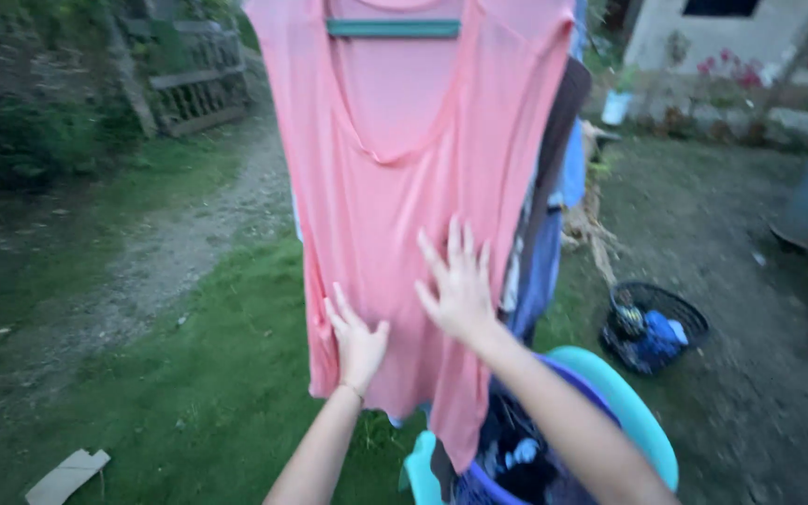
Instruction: Hanging various wet garments onto plastic hangers and placing them on an outdoor clothesline.
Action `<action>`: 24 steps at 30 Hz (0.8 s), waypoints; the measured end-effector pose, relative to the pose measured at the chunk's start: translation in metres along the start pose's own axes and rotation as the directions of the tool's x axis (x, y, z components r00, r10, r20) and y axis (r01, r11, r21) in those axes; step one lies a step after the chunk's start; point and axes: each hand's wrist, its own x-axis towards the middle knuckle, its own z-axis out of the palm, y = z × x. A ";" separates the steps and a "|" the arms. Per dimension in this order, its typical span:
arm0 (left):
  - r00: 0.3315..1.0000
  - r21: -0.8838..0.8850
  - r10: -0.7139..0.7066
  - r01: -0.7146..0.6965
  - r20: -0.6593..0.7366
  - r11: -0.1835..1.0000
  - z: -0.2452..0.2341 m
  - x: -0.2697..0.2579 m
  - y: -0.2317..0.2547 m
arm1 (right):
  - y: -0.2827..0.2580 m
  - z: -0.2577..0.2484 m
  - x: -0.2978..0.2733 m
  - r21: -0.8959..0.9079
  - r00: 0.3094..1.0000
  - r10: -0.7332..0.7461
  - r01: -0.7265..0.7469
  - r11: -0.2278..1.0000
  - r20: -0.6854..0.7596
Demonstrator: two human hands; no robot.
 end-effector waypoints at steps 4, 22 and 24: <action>0.966 -0.161 0.257 -0.247 0.041 0.956 0.021 -0.073 -0.011 | -0.010 0.005 -0.099 0.020 0.991 0.080 -0.082 0.996 0.104; 0.815 -0.137 0.298 -0.266 0.497 0.954 0.025 -0.274 -0.056 | -0.028 -0.040 -0.352 -0.047 0.764 0.587 -0.598 0.800 0.266; 0.811 -0.124 0.266 -0.236 0.521 0.964 0.029 -0.281 -0.060 | -0.022 -0.038 -0.367 -0.029 0.717 0.651 -0.666 0.745 0.249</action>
